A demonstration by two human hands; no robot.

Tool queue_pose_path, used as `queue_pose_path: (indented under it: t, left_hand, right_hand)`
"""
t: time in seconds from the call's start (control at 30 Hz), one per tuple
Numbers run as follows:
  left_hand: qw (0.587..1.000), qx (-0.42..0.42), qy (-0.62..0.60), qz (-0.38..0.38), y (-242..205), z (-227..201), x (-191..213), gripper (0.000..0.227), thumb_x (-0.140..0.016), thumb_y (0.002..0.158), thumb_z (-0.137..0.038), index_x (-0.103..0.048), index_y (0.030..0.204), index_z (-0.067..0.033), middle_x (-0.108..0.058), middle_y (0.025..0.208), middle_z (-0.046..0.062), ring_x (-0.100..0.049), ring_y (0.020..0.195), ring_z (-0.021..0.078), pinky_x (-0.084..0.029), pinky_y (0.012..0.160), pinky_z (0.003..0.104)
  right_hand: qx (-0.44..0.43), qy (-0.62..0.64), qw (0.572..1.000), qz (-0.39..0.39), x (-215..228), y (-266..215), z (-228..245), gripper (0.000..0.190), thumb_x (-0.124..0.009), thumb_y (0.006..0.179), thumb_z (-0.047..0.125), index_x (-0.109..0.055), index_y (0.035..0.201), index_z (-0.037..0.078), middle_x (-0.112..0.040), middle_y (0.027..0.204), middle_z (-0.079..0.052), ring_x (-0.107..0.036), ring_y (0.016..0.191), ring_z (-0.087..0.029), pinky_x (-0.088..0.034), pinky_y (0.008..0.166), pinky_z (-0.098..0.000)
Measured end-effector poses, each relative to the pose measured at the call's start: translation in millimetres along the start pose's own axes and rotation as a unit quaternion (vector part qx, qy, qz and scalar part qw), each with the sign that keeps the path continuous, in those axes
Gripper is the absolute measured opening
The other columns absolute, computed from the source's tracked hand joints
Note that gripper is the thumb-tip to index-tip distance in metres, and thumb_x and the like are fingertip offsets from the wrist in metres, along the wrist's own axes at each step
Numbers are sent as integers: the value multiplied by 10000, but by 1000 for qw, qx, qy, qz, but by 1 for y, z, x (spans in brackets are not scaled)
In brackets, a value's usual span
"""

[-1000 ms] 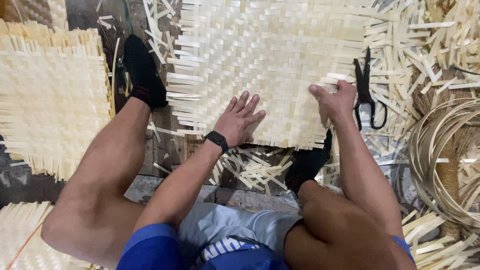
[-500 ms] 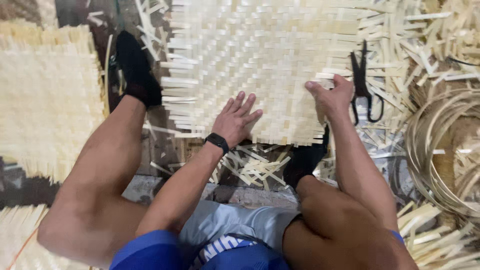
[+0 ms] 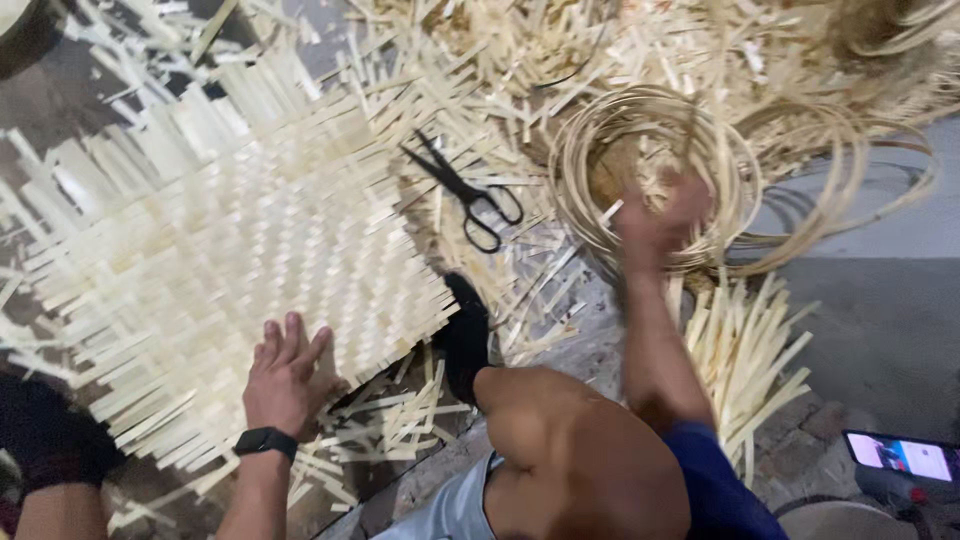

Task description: The person sits on the floor and uses shears to trim the edges of a woven bamboo mat placed over a circular wooden frame. They repeatedly flip the basket, trim the excess material, and adjust the frame to create a finished basket.

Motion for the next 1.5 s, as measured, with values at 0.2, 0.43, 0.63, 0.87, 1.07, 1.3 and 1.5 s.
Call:
queue_pose_path:
  t: [0.2,0.43,0.63,0.87,1.07,1.3,1.5]
  left_hand:
    - [1000,19,10,14,4,11,-16,787,-808,710,-564,-535,1432,-408,-272,1673,27,-237,1547,294,-263,1246,445]
    - [1000,21,3,8,5,14,-26,799,-822,720,-482,-523,1453,-373,-245,1681,51,-196,1558,317,-237,1249,467]
    - [999,28,-14,13,5,11,-24,807,-852,713,-457,-530,1446,-362,-238,1680,54,-185,1559,318,-221,1251,473]
    - [999,39,-36,4,6,15,-24,826,-880,675,-434,-558,1431,-358,-256,1679,45,-201,1573,308,-237,1264,469]
    - [999,39,-26,21,7,12,-23,814,-875,702,-426,-540,1440,-354,-229,1677,63,-167,1564,310,-205,1259,458]
    - [996,71,-20,51,7,13,-24,789,-845,729,-486,-522,1443,-395,-195,1691,2,-142,1573,261,-150,1290,427]
    - [997,56,-35,32,5,13,-22,796,-848,718,-477,-525,1441,-391,-213,1679,4,-160,1563,278,-162,1276,450]
  right_hand:
    - [-342,80,901,254,16,10,-179,534,-660,886,407,-646,1310,81,-658,1215,-108,-631,1201,-314,-482,1121,-459]
    - [15,-134,915,380,1,-39,-66,910,-862,761,372,-467,1492,0,-476,1475,-251,-379,1415,-394,-293,1182,-552]
    - [80,-247,829,495,-78,-80,-81,400,-714,932,375,-688,1228,106,-730,1013,-137,-698,910,-261,-535,894,-476]
    - [-79,3,932,355,-40,1,-27,258,-646,954,159,-724,1197,198,-706,817,-72,-569,537,-211,-533,496,-367]
    - [-23,48,969,240,-41,65,10,73,-673,1028,121,-732,1068,137,-730,870,-58,-636,676,-93,-563,608,-316]
    - [-85,-129,914,375,-83,88,-67,183,-693,996,261,-767,1135,168,-731,955,-86,-649,829,-208,-531,786,-434]
    - [100,-197,933,283,-66,57,-40,369,-748,960,297,-695,1184,8,-662,1128,-220,-595,1057,-360,-472,951,-498]
Point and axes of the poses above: each hand's wrist, its own y-axis towards the middle knuckle, its own x-axis out of the back of the hand, z = x × y, the point moved 10 cm from there along y, towards the middle knuckle
